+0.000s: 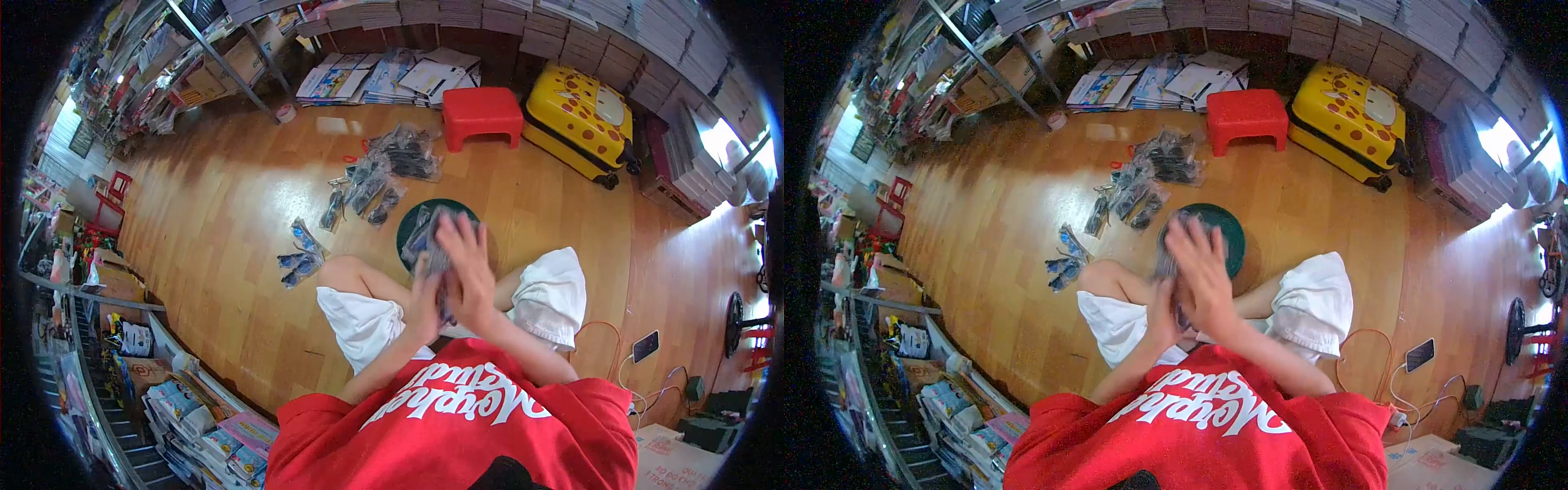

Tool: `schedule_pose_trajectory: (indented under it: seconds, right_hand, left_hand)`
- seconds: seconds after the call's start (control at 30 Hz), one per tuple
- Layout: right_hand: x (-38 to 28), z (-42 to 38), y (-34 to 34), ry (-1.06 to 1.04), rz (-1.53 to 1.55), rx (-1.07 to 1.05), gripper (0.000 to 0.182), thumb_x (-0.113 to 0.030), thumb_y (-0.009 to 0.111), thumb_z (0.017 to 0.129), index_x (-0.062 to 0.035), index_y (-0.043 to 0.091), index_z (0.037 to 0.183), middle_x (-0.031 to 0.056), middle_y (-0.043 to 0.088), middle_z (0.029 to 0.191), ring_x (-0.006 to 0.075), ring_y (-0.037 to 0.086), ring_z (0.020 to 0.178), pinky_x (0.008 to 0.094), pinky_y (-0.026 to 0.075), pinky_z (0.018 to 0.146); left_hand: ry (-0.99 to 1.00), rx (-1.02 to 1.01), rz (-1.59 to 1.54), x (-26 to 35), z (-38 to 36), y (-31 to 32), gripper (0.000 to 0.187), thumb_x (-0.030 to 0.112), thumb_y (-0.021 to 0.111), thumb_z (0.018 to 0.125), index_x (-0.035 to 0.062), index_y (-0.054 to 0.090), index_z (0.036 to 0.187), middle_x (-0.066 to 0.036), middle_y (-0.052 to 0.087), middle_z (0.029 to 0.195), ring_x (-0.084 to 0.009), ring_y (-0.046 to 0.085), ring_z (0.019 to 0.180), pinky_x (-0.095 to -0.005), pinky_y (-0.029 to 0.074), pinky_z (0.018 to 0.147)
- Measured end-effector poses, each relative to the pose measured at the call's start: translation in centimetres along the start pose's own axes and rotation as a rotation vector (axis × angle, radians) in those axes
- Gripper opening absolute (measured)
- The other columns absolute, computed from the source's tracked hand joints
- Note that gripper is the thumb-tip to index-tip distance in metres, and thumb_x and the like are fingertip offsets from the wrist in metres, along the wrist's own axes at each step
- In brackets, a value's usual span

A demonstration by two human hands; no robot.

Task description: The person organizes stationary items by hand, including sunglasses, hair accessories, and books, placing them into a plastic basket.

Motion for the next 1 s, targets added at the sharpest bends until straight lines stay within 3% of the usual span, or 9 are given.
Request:
schedule_pose_trajectory:
  seconds: [0.23,0.53,0.57,0.63,0.73,0.83,0.87,0.93,1.0]
  right_hand:
    - [-0.4,0.1,0.3,-0.023,0.135,-0.148,0.059,0.011,0.047,0.070,-0.0022,0.042,0.127,0.0154,0.040,0.135,0.0351,0.031,0.129,0.0495,0.019,0.106]
    - [1.2,3.5,-0.5,0.050,0.143,-0.058,0.053,0.005,0.047,0.074,-0.0053,0.044,0.126,0.0158,0.037,0.137,0.0377,0.027,0.130,0.0505,0.016,0.107]
    - [0.4,3.2,-0.2,0.014,0.080,-0.097,0.054,0.004,0.048,0.075,-0.0072,0.043,0.128,0.0156,0.035,0.139,0.0375,0.024,0.132,0.0496,0.016,0.107]
    - [-1.4,0.2,1.5,0.037,0.223,-0.195,0.055,0.005,0.047,0.076,-0.0071,0.042,0.129,0.0155,0.033,0.140,0.0370,0.022,0.133,0.0493,0.016,0.107]
    - [-2.7,-2.3,2.2,0.054,0.343,-0.263,0.060,0.011,0.044,0.071,-0.0043,0.041,0.129,0.0172,0.033,0.140,0.0368,0.019,0.134,0.0469,0.013,0.108]
    - [-1.8,-1.0,1.9,0.047,0.351,-0.191,0.060,0.012,0.042,0.071,-0.0025,0.040,0.130,0.0185,0.032,0.140,0.0365,0.016,0.135,0.0441,0.012,0.109]
    - [-1.1,0.3,1.7,0.037,0.342,-0.148,0.059,0.012,0.041,0.073,-0.0023,0.040,0.130,0.0187,0.032,0.140,0.0363,0.016,0.135,0.0432,0.012,0.109]
    - [-0.5,2.3,1.5,0.129,0.430,-0.108,0.050,0.005,0.036,0.082,-0.0022,0.038,0.132,0.0178,0.025,0.144,0.0351,0.010,0.136,0.0406,0.011,0.108]
    - [-0.2,3.0,1.7,0.192,0.489,-0.096,0.046,0.001,0.034,0.086,-0.0021,0.037,0.132,0.0171,0.021,0.145,0.0344,0.007,0.137,0.0399,0.009,0.109]
  left_hand:
    - [-0.186,0.094,-0.340,1.4,0.3,-0.4,0.044,0.025,0.036,0.096,0.0069,0.028,0.136,-0.009,0.043,0.126,-0.0180,0.042,0.116,-0.0292,0.032,0.099]
    - [-0.093,0.039,-0.039,2.8,0.6,1.5,0.050,0.022,0.039,0.094,0.0054,0.022,0.138,-0.010,0.035,0.134,-0.0187,0.038,0.121,-0.0299,0.031,0.101]
    - [0.061,0.004,-0.118,1.8,1.5,0.7,0.048,0.021,0.041,0.093,0.0040,0.027,0.136,-0.010,0.038,0.131,-0.0177,0.041,0.117,-0.0290,0.031,0.100]
    - [0.545,-0.050,0.529,-2.4,2.6,-3.7,0.048,0.018,0.044,0.091,0.0026,0.028,0.134,-0.010,0.040,0.129,-0.0177,0.042,0.115,-0.0294,0.033,0.099]
    - [0.334,0.173,0.369,0.7,3.9,-6.2,0.052,0.015,0.046,0.090,0.0007,0.026,0.135,-0.011,0.040,0.130,-0.0199,0.044,0.115,-0.0329,0.035,0.098]
    - [0.311,0.124,-0.082,2.0,2.1,-1.2,0.044,0.018,0.042,0.093,0.0058,0.030,0.134,-0.011,0.041,0.129,-0.0204,0.045,0.114,-0.0330,0.036,0.098]
    - [0.087,-0.016,-0.344,3.0,1.8,0.7,0.045,0.033,0.030,0.095,0.0133,0.031,0.136,-0.005,0.041,0.133,-0.0211,0.039,0.122,-0.0376,0.031,0.103]
    - [0.048,0.143,-0.385,3.3,1.7,2.1,0.032,0.027,0.038,0.095,0.0115,0.039,0.123,-0.006,0.044,0.121,-0.0183,0.045,0.110,-0.0330,0.038,0.093]
    - [0.044,0.144,-0.364,2.8,1.9,1.4,0.043,0.032,0.033,0.096,0.0097,0.031,0.132,-0.007,0.040,0.130,-0.0198,0.043,0.117,-0.0347,0.033,0.100]
Point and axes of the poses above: each hand's wrist, its own z-axis towards the middle knuckle, its own y-axis out of the palm, x = y × z, the point moved 2 cm from there along z, towards the middle knuckle
